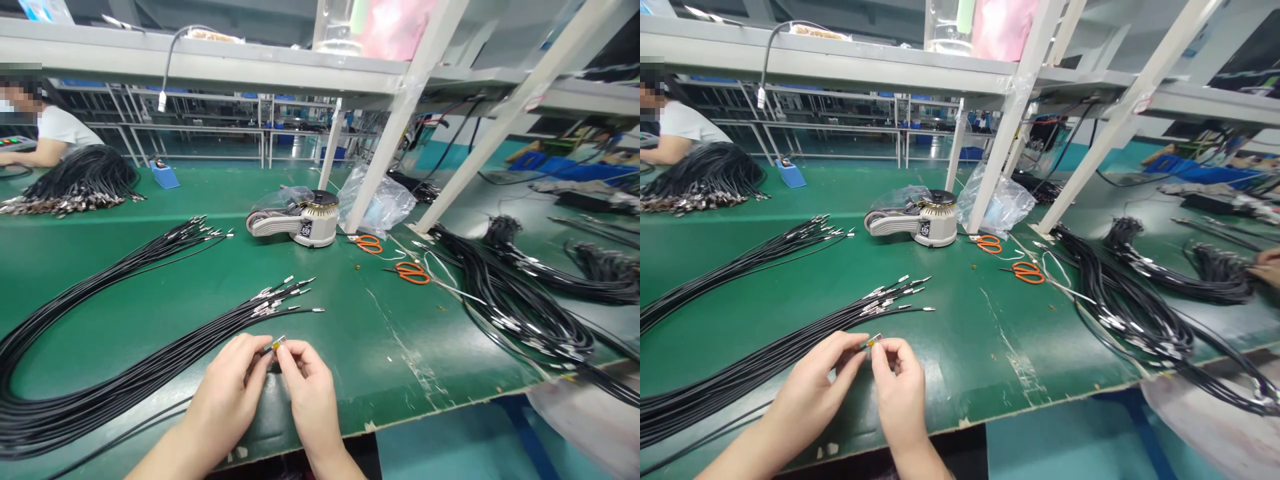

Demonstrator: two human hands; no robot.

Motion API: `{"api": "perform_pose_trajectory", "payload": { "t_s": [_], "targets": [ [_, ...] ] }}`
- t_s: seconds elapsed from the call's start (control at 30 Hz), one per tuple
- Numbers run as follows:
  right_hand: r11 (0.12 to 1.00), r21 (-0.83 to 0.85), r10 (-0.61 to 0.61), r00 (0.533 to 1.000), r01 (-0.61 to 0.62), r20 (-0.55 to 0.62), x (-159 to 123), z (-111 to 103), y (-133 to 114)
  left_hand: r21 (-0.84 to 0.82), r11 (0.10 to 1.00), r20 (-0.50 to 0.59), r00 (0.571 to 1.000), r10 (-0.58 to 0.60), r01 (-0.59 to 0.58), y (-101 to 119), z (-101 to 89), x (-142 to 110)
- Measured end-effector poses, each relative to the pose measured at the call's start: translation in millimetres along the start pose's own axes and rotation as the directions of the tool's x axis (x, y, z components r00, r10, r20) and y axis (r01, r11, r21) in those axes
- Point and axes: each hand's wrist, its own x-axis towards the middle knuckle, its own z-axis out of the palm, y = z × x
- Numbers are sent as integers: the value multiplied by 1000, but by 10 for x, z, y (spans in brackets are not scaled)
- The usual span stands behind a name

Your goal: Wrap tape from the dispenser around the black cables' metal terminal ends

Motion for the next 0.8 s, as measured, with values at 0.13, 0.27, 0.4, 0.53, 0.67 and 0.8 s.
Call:
{"api": "perform_pose_trajectory", "payload": {
  "t_s": [0.13, 0.27, 0.4, 0.53, 0.67, 0.8],
  "targets": [
    [1000, 19, 6, 1000, -6, 25, -25, -20, -31, 62, 996, -125, 989, 74, -66, 5, 55, -22],
    [992, 96, 76, 994, -83, 79, -86, -52, -29, 44, 996, -157, 984, 82, -76, 31, 73, -28],
    [945, 242, 199, 974, -219, 105, -174, -95, 23, 9, 998, -149, 987, 57, -56, 71, 79, -41],
    [903, 323, 273, 959, -282, 75, -231, -131, 51, 16, 999, -176, 983, 45, -43, 99, 91, -53],
    [950, 253, 184, 983, -184, 24, -195, -123, 21, 44, 997, -184, 981, 67, -60, 105, 114, -61],
    [977, 158, 138, 989, -144, 48, -155, -73, -27, 59, 996, -183, 980, 81, -71, 112, 117, -80]
  ]
}}
